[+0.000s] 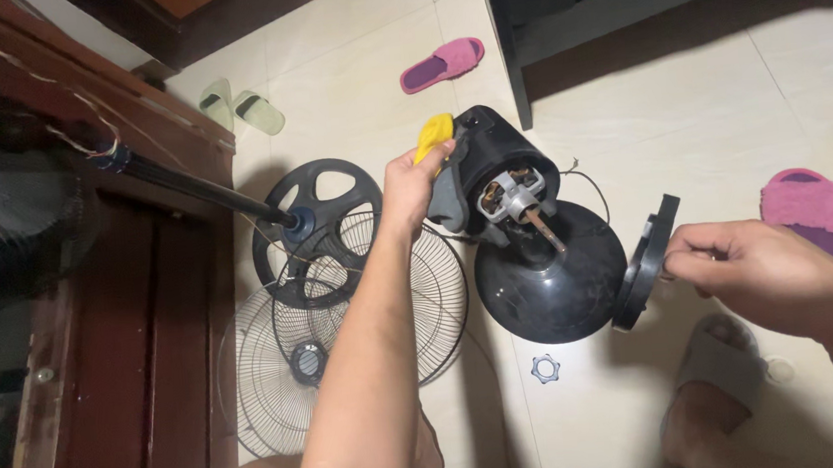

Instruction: The person removes the front grille of a standing electric fan by hand, then uses a screwdriver to loosen and remove the central hub nut. They detach the fan blades and wipe the motor housing with a cloth before reattaching the hub nut and tightening it.

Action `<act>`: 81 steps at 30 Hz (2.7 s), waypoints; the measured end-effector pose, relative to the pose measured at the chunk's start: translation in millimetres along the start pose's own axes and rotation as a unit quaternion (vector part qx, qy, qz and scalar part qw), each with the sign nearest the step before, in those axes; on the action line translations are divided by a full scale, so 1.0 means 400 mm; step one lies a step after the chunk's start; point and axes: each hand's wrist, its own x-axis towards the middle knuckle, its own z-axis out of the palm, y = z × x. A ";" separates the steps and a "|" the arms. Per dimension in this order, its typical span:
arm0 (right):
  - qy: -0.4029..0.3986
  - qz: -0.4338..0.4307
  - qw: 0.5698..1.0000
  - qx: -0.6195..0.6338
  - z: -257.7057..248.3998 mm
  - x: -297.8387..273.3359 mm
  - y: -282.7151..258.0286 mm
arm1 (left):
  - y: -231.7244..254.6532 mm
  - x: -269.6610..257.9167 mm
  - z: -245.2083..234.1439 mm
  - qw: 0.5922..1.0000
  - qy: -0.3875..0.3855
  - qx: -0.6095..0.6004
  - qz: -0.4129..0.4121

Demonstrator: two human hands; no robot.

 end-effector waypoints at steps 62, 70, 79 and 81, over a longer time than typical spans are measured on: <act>0.027 -0.010 0.999 0.023 -0.006 -0.022 -0.016 | -0.298 -0.608 0.197 0.958 0.112 0.264 -0.018; 0.015 -0.029 0.999 0.037 0.005 -0.008 -0.018 | -0.141 -0.482 0.216 0.933 0.113 0.324 0.106; 0.013 -0.004 1.000 0.018 -0.002 -0.007 -0.022 | -0.243 -0.389 0.279 0.960 0.167 0.223 0.013; 0.014 0.008 1.000 0.005 -0.003 -0.010 -0.025 | -0.316 -0.430 0.274 0.959 0.136 0.249 0.008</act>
